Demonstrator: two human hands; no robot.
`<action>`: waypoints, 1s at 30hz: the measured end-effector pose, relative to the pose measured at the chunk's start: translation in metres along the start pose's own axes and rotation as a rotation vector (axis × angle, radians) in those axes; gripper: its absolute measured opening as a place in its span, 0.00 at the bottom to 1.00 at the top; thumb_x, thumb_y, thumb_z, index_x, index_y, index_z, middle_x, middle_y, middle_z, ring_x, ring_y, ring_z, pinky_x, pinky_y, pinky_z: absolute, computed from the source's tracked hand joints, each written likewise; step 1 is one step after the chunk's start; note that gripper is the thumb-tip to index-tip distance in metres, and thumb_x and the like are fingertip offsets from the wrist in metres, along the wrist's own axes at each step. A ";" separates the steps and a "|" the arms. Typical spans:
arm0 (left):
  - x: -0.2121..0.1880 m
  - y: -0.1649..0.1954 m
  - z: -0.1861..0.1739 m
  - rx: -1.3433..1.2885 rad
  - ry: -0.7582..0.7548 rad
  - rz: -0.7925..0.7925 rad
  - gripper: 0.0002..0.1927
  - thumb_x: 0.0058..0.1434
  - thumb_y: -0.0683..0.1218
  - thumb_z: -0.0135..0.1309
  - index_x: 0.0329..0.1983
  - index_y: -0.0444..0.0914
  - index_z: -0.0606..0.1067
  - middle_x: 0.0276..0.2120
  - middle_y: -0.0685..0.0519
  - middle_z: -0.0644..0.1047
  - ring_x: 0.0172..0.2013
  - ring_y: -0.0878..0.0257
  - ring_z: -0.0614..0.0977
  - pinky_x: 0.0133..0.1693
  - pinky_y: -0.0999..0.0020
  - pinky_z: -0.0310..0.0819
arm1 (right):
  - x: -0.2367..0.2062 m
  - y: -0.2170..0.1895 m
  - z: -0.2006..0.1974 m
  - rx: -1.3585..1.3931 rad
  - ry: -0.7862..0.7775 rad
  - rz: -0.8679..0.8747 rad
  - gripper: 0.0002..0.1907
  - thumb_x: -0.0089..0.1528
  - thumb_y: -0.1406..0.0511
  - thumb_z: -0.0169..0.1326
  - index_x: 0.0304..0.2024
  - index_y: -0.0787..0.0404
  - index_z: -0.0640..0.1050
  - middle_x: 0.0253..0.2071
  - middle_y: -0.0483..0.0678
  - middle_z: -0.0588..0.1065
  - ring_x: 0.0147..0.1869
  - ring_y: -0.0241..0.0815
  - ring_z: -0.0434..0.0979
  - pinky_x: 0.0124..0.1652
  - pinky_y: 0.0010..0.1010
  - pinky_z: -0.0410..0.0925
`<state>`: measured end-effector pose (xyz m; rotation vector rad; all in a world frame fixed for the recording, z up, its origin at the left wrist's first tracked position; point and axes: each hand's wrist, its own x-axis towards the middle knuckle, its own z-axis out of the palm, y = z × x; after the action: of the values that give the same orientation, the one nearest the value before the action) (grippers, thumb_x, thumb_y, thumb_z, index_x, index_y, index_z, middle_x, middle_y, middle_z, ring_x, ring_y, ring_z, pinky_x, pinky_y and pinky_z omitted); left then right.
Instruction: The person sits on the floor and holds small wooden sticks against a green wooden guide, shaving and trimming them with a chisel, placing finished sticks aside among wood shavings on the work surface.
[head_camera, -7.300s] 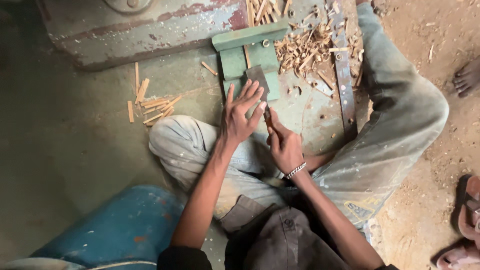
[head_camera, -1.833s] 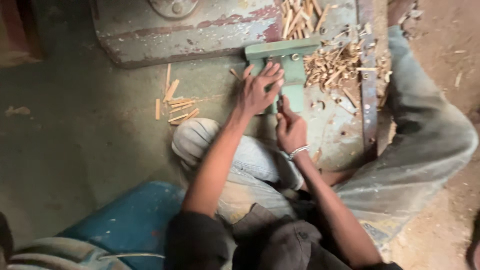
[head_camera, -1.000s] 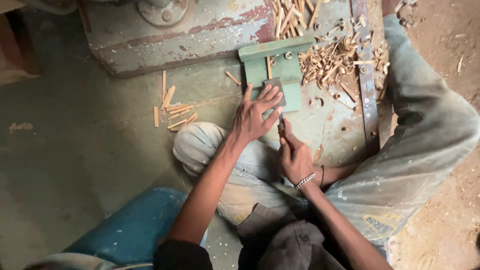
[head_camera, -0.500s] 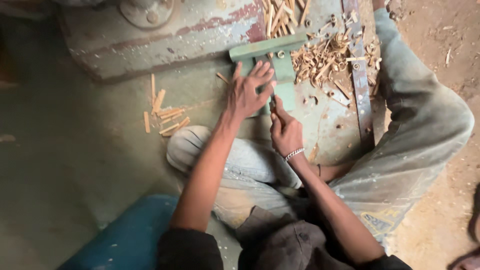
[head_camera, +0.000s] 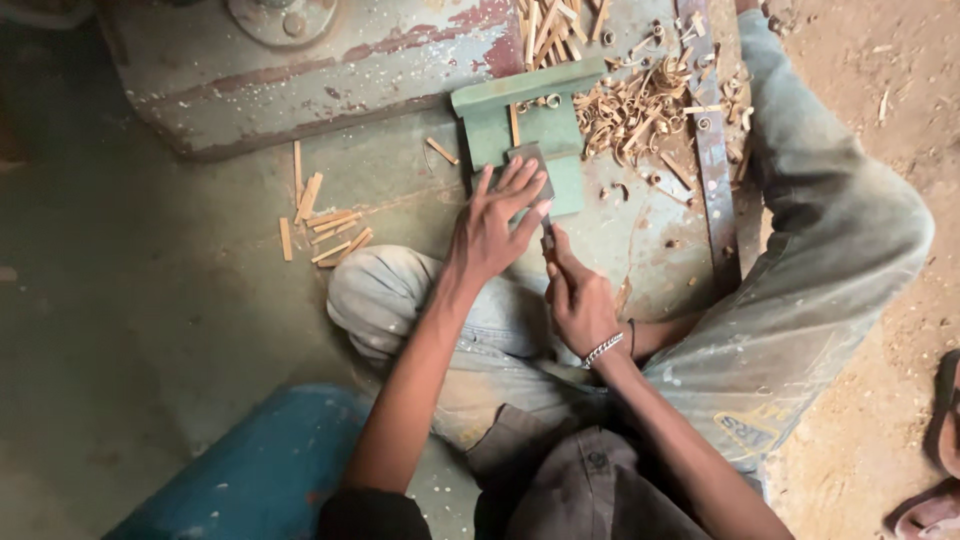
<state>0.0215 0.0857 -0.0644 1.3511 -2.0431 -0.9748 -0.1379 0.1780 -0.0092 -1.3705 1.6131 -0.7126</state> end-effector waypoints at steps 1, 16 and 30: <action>0.003 -0.001 0.000 0.029 -0.023 -0.003 0.23 0.70 0.54 0.49 0.62 0.37 0.76 0.66 0.45 0.72 0.70 0.51 0.68 0.72 0.47 0.47 | 0.002 0.002 0.002 -0.007 -0.002 0.015 0.27 0.67 0.70 0.46 0.70 0.63 0.66 0.39 0.59 0.80 0.28 0.47 0.80 0.35 0.37 0.72; 0.042 -0.024 0.000 0.085 0.048 0.006 0.25 0.69 0.58 0.49 0.59 0.38 0.79 0.64 0.46 0.74 0.69 0.54 0.70 0.71 0.43 0.43 | 0.039 0.028 0.031 -0.075 0.117 -0.074 0.27 0.67 0.71 0.48 0.70 0.59 0.68 0.44 0.62 0.80 0.41 0.60 0.83 0.41 0.42 0.73; 0.051 -0.023 0.000 -0.169 0.492 -0.300 0.12 0.64 0.45 0.57 0.48 0.41 0.83 0.44 0.49 0.85 0.44 0.57 0.88 0.48 0.63 0.81 | 0.016 0.024 -0.011 0.552 0.000 0.177 0.28 0.71 0.61 0.44 0.74 0.53 0.63 0.23 0.41 0.70 0.16 0.29 0.64 0.17 0.22 0.62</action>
<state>0.0146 0.0331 -0.0814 1.6390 -1.3935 -0.8094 -0.1586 0.1672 -0.0289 -0.8181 1.3751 -0.9601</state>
